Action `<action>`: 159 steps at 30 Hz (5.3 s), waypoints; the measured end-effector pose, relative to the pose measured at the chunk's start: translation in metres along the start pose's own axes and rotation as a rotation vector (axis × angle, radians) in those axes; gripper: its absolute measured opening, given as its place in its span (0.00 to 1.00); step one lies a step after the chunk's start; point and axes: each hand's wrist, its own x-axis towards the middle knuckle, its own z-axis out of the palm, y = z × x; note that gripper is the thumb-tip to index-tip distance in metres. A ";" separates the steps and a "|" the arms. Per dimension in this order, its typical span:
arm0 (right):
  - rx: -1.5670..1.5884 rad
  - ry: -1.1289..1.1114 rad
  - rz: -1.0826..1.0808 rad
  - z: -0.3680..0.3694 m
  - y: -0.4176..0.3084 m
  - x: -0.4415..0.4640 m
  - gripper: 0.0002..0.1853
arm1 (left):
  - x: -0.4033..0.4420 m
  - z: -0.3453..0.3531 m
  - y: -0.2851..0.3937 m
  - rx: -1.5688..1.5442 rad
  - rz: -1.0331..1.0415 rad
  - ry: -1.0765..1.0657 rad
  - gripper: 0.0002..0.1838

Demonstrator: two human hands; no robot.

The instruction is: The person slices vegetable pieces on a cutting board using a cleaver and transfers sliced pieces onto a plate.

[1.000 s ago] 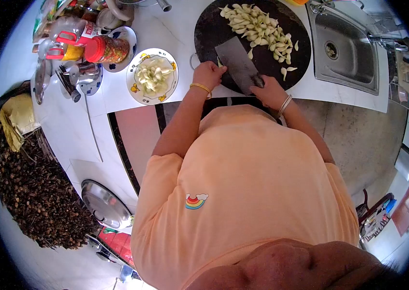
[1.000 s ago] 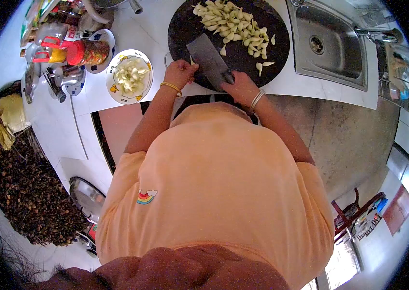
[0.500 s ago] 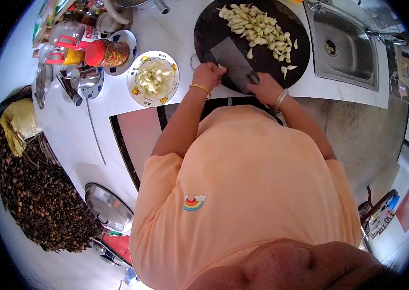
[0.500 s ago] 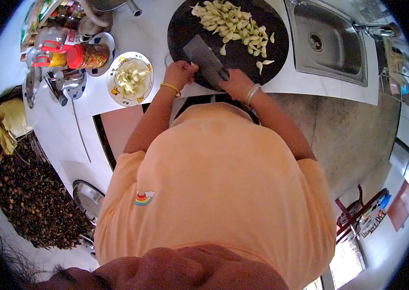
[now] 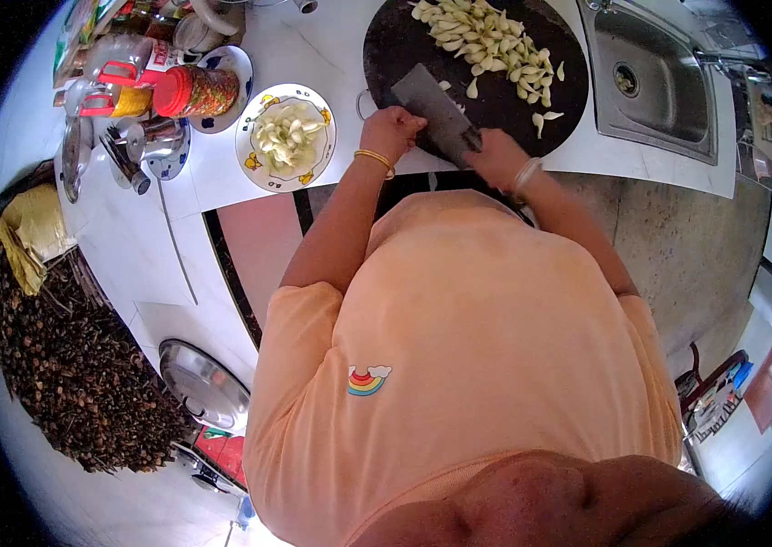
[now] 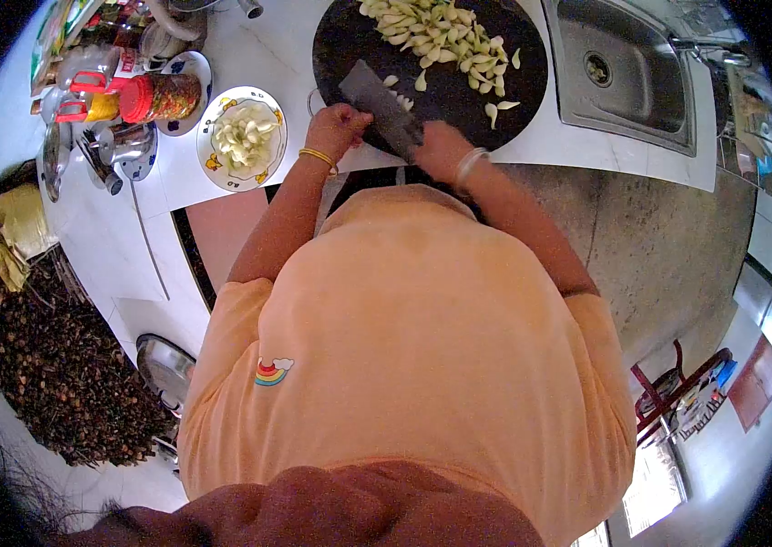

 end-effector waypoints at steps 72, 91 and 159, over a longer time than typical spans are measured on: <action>-0.035 -0.096 -0.204 -0.031 -0.009 -0.002 0.13 | 0.031 -0.002 -0.048 0.204 0.403 -0.059 0.14; 0.673 0.072 0.062 -0.014 0.008 -0.019 0.11 | 0.032 0.006 -0.014 0.091 0.349 0.170 0.20; 0.915 0.264 0.068 -0.092 0.102 -0.096 0.09 | 0.014 0.128 0.043 0.521 0.426 0.188 0.16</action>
